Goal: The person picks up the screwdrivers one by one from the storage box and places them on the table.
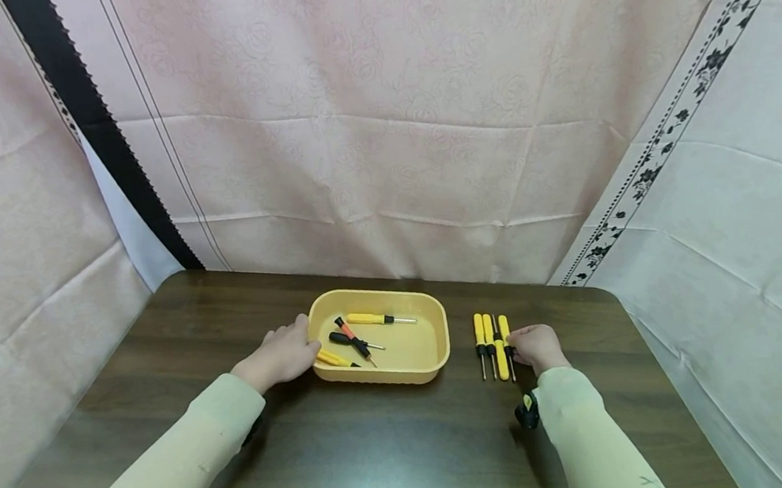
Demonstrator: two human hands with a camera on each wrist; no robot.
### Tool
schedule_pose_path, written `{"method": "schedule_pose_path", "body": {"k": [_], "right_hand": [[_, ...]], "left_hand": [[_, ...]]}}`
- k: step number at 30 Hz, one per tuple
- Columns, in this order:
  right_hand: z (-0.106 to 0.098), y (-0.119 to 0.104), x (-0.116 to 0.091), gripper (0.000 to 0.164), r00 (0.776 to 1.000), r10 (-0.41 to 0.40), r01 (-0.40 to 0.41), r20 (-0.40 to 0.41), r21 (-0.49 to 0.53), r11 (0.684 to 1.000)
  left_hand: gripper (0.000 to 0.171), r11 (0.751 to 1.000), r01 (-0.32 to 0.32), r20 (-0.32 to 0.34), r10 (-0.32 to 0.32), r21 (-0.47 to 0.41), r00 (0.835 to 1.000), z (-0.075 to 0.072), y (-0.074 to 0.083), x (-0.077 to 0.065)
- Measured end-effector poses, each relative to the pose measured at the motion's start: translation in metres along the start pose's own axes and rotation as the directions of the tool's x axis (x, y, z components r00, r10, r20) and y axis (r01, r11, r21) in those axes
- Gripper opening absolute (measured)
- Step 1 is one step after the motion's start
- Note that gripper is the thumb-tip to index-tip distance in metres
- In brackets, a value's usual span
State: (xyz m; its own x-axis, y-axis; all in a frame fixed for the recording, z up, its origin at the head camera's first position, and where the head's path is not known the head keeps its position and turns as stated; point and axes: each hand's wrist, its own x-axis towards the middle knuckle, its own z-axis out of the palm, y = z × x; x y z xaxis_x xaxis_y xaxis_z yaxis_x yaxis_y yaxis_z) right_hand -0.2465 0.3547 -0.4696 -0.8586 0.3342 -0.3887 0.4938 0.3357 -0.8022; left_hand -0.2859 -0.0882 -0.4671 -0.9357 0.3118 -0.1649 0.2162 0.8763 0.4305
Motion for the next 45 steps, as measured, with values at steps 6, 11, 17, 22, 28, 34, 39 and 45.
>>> {"method": "schedule_pose_path", "body": {"k": [6,11,17,22,28,34,39,45], "right_hand": [[-0.0003,-0.0011,-0.0016,0.026,1.000,0.006,-0.006,-0.011,0.008,1.000],[0.0006,-0.0034,-0.0032,0.025,1.000,-0.004,0.004,-0.022,0.016,1.000],[-0.0004,-0.0058,-0.0041,0.027,1.000,-0.011,0.011,-0.024,0.022,1.000],[-0.0001,-0.0059,-0.0051,0.028,1.000,-0.008,0.009,-0.027,0.018,1.000],[0.0008,-0.0048,-0.0066,0.031,1.000,-0.012,0.012,-0.025,-0.004,1.000],[0.0011,-0.0032,-0.0046,0.031,1.000,-0.011,0.011,-0.029,0.000,1.000],[-0.0016,-0.0008,-0.0064,0.034,0.999,-0.024,0.024,-0.027,0.013,1.000],[-0.0081,-0.0044,-0.0087,0.048,0.995,-0.091,0.091,-0.041,0.002,0.996]], "left_hand": [[0.063,1.000,0.005,0.004,-0.005,-0.003,1.000,-0.0007,0.0018,-0.0010],[0.063,1.000,0.010,0.004,-0.010,-0.005,1.000,-0.0031,0.0046,-0.0033],[0.063,1.000,0.005,0.001,-0.005,0.004,1.000,-0.0037,0.0046,-0.0031],[0.063,1.000,0.004,0.000,-0.004,-0.003,1.000,-0.0028,0.0044,-0.0028],[0.061,1.000,-0.001,0.007,0.001,0.008,1.000,-0.0007,0.0016,0.0004],[0.064,1.000,0.007,0.010,-0.007,0.009,1.000,-0.0004,0.0017,-0.0001],[0.066,1.000,0.011,0.015,-0.011,0.007,1.000,-0.0003,0.0023,-0.0004],[0.065,1.000,0.003,0.012,-0.003,0.015,1.000,-0.0011,0.0022,-0.0005]]}}
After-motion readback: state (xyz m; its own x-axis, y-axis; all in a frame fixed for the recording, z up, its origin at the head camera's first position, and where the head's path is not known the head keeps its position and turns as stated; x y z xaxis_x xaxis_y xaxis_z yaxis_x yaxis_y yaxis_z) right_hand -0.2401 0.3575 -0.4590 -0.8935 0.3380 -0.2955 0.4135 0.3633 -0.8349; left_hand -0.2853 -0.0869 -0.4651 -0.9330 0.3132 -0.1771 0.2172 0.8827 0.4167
